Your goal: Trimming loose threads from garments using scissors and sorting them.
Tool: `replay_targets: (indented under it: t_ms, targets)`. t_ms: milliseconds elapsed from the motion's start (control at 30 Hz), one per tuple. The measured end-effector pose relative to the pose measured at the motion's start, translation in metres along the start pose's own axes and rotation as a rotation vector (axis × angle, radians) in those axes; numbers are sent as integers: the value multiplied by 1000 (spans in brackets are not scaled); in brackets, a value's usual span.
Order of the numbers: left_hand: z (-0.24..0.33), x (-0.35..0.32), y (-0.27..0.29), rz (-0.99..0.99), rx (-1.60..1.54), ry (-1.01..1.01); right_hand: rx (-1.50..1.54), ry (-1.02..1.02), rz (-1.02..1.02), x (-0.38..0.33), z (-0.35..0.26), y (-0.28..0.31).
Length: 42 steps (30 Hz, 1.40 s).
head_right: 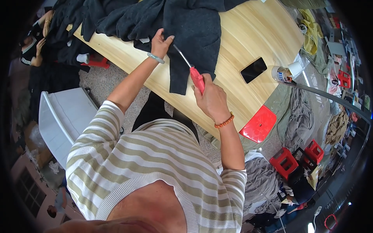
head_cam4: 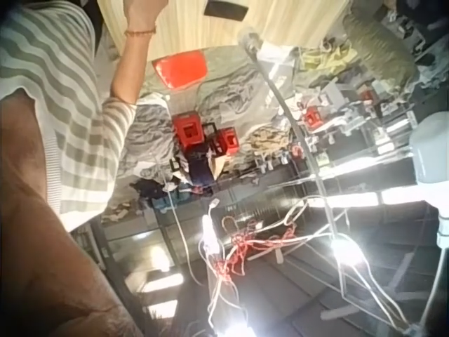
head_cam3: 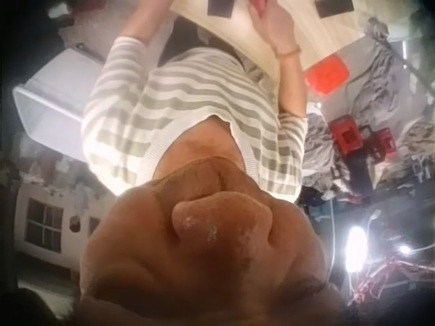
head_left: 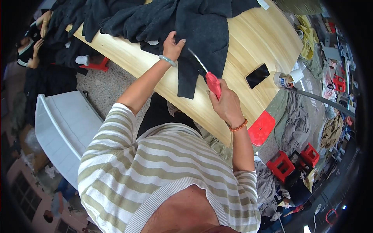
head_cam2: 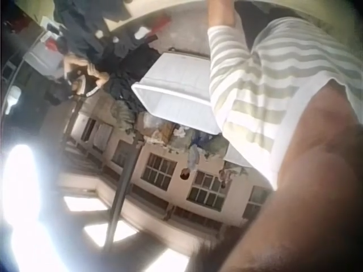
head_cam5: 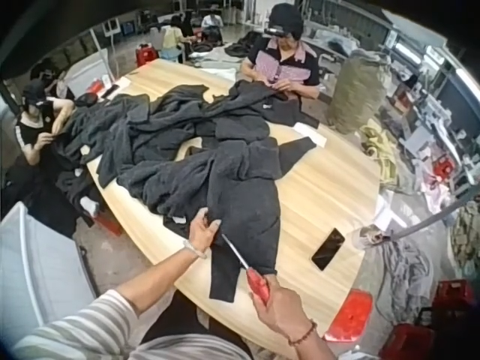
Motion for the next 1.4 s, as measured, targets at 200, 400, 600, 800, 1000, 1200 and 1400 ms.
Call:
replay_targets:
  t_ms: [200, 400, 600, 800, 1000, 1200, 1400]
  targets:
    - [72, -43, -44, -281, 622, -526, 10, -31, 112, 1, 8, 12]
    - [41, -55, -64, -302, 556, -568, -71, -105, 83, -12, 24, 15]
    - [8, -15, -35, -140, -242, -129, -165, -98, -63, -39, 24, 12]
    - [33, 32, 6, 17, -179, -263, -91, -79, 30, -38, 23, 17]
    - [-4, -47, -4, 137, 119, -171, -90, -83, -2, -37, 26, 0]
    - [-43, -34, -9, 228, 150, 44, -147, -56, -77, -26, 15, -6]
    - [0, -43, -16, 224, 615, -315, -234, -62, -156, -38, 29, -13]
Point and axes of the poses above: each hand's wrist, its own x-axis towards the middle knuckle, its own y-axis out of the back of the hand, z = x × y, the point moved 5 cm from there along x, towards the middle knuckle, and after that the axes turned 4 degrees about -z, right-handed, at the moved point
